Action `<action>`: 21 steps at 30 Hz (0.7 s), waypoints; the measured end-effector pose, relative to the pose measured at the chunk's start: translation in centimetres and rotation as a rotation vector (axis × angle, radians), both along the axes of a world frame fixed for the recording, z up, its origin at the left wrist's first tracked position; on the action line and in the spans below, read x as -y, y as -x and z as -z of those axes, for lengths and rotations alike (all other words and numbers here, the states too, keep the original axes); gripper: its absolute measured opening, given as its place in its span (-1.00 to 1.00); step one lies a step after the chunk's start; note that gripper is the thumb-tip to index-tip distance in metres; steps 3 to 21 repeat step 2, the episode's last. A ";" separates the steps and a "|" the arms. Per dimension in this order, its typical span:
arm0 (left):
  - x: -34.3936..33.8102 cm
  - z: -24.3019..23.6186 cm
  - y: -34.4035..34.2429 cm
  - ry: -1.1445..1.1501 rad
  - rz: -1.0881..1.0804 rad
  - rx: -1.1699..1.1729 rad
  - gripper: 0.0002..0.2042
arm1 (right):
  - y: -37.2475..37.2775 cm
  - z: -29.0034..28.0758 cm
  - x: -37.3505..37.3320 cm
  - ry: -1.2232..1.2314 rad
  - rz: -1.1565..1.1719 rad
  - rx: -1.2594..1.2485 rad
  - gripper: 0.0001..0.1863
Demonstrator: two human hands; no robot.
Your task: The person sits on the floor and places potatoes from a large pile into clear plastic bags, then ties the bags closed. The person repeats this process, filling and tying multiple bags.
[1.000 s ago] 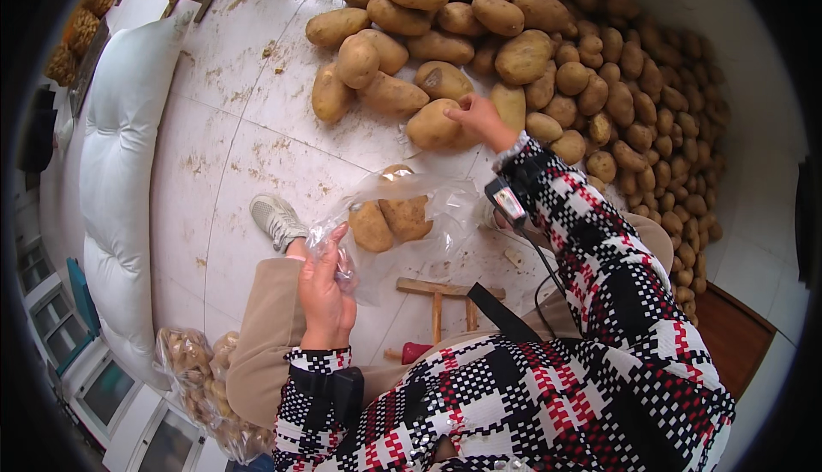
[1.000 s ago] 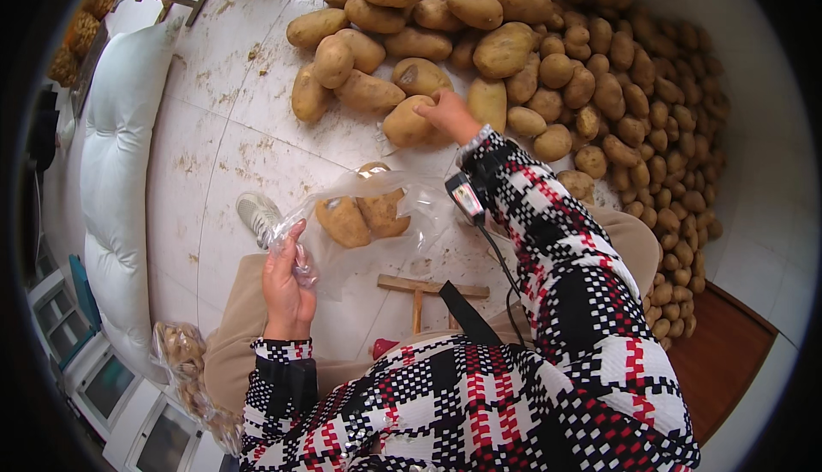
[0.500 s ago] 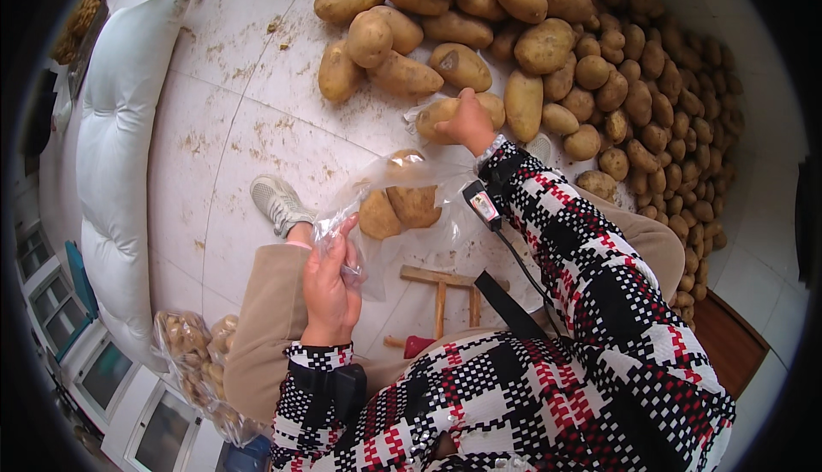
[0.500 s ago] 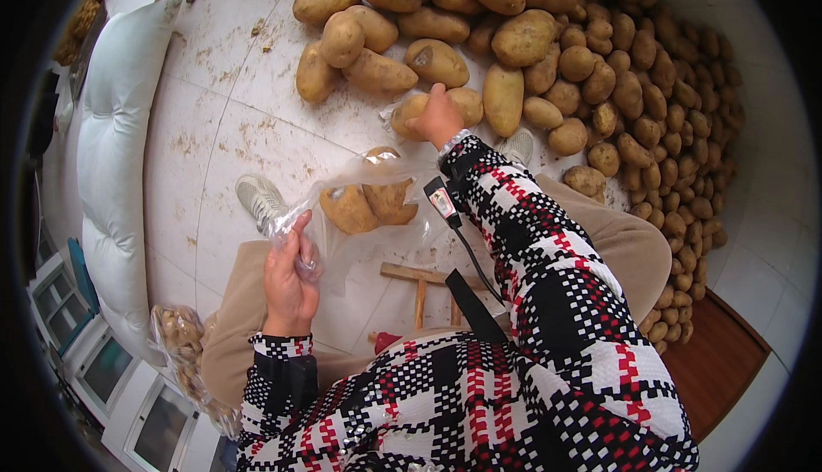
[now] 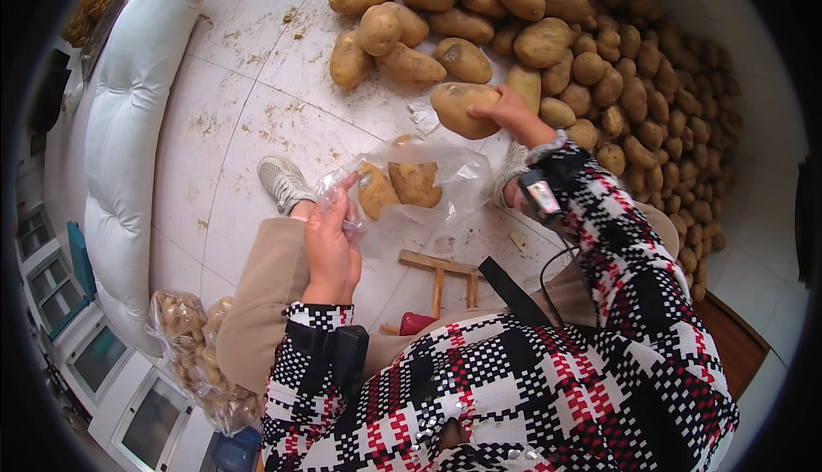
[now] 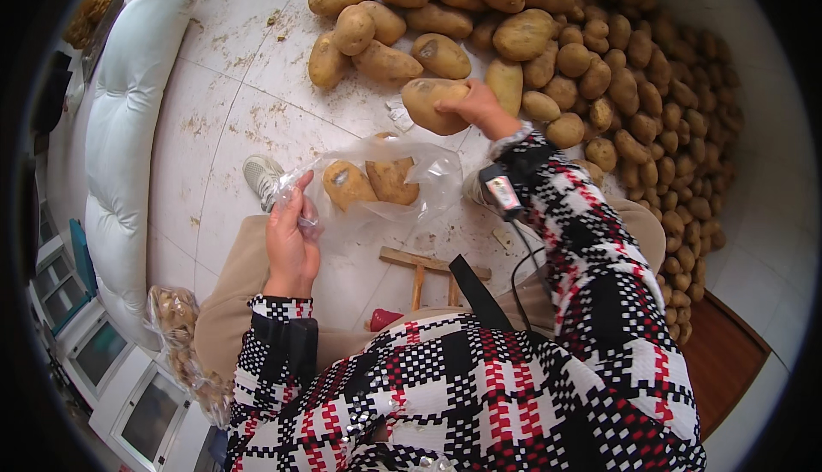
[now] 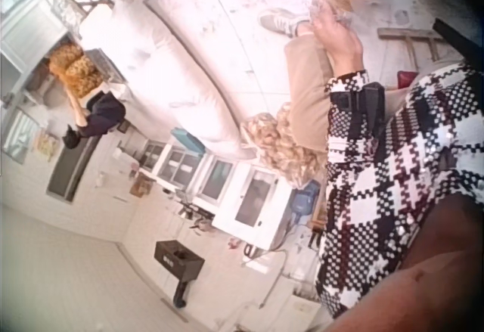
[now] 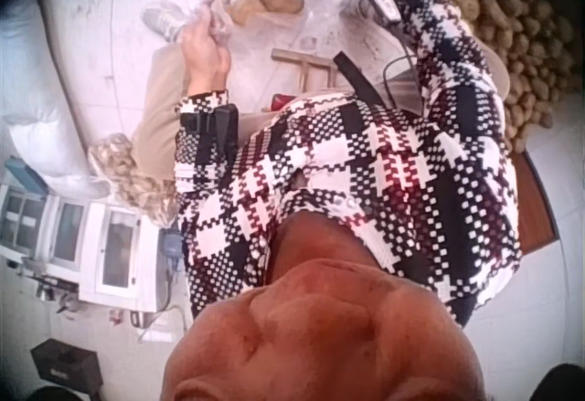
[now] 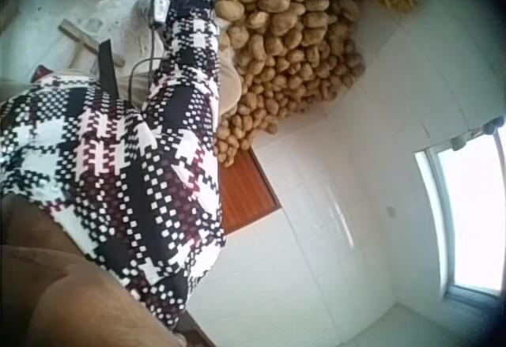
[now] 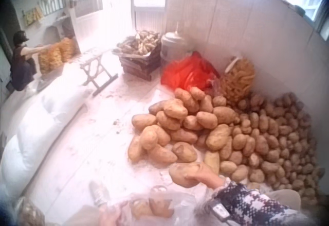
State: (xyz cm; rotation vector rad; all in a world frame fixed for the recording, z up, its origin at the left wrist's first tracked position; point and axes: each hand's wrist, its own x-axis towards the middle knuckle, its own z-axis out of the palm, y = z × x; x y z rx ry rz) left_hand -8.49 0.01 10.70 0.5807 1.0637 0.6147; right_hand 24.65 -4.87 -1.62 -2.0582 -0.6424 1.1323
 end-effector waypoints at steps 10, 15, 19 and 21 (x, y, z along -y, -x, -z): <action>0.0 0.2 0.4 -0.014 0.007 0.022 -0.70 | -1.3 -3.2 0.9 -0.093 -0.037 -0.316 -0.32; 0.0 0.2 0.4 -0.014 0.007 0.022 -0.70 | -1.3 -3.2 0.9 -0.093 -0.037 -0.316 -0.32; 0.0 0.2 0.4 -0.014 0.007 0.022 -0.70 | -1.3 -3.2 0.9 -0.093 -0.037 -0.316 -0.32; 0.0 0.2 0.4 -0.014 0.007 0.022 -0.70 | -1.3 -3.2 0.9 -0.093 -0.037 -0.316 -0.32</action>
